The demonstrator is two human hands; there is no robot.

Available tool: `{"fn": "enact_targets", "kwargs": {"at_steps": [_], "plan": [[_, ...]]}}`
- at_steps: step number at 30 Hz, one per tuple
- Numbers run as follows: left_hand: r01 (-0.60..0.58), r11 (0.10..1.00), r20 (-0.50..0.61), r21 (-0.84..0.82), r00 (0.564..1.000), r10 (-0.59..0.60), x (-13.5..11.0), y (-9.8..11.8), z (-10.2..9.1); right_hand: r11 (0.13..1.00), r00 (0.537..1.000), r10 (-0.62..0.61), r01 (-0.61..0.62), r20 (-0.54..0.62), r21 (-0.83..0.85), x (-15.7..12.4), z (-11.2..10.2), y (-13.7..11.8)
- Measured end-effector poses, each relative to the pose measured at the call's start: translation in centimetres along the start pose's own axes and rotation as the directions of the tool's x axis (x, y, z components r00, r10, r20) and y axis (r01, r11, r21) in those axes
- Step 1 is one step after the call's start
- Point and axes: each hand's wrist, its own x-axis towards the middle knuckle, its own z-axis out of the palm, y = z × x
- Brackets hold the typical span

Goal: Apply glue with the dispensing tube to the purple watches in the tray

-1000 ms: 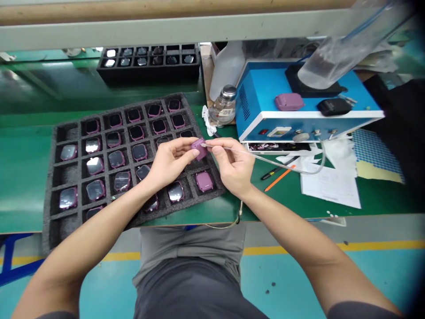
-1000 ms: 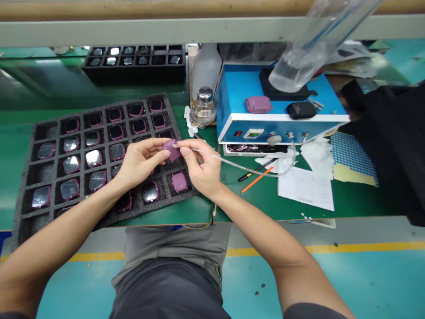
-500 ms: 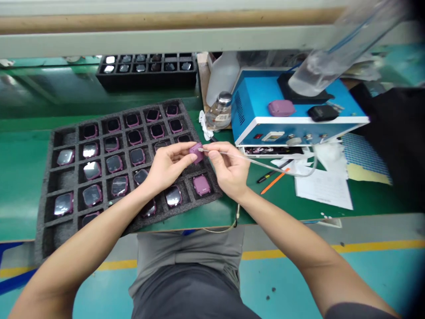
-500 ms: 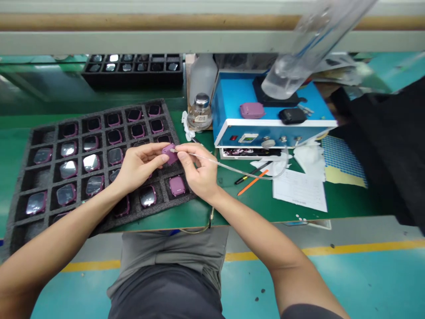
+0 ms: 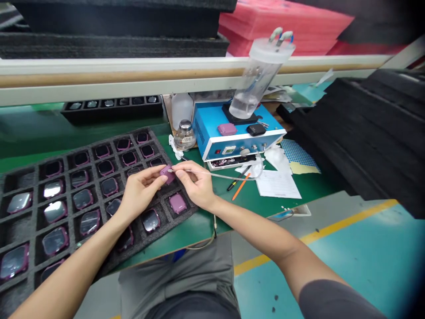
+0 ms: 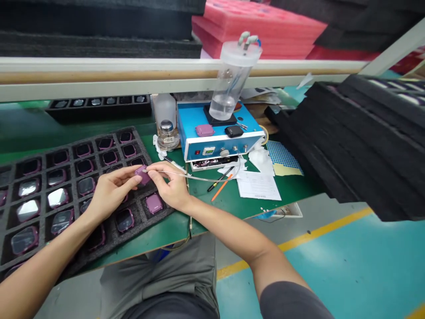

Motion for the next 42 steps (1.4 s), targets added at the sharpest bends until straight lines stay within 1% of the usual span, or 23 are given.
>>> {"fn": "enact_targets", "kwargs": {"at_steps": [4,9,14,21,29,36,42], "plan": [[-0.010,1.000,0.010,0.008,1.000,0.010,0.05,0.02,-0.08,1.000,1.000,0.010,-0.010,0.001,0.022,0.01,0.06,0.11],[-0.016,0.999,0.023,0.045,1.000,0.015,0.10,-0.12,-0.22,0.999,1.000,0.000,0.001,-0.013,0.051,-0.08,0.13,0.28],[-0.025,0.999,0.028,0.048,0.999,0.024,0.12,-0.22,-0.28,0.997,1.000,-0.020,0.021,-0.013,0.078,-0.05,0.20,0.43],[-0.027,0.999,0.038,0.042,0.999,0.025,0.24,-0.39,-0.32,0.998,1.000,-0.006,0.007,-0.008,0.061,-0.03,0.15,0.45],[-0.021,0.999,0.036,0.040,0.999,0.020,0.20,-0.42,-0.29,0.996,0.999,-0.032,0.032,-0.011,0.078,-0.05,0.14,0.54],[-0.004,0.999,0.033,0.044,0.999,0.002,0.19,-0.41,-0.30,0.999,1.000,0.025,-0.026,0.015,0.044,0.02,0.00,0.05],[-0.006,0.999,0.033,0.050,0.999,0.004,0.13,-0.37,-0.25,0.999,1.000,0.017,-0.018,0.006,0.049,-0.02,-0.01,0.11]]}}
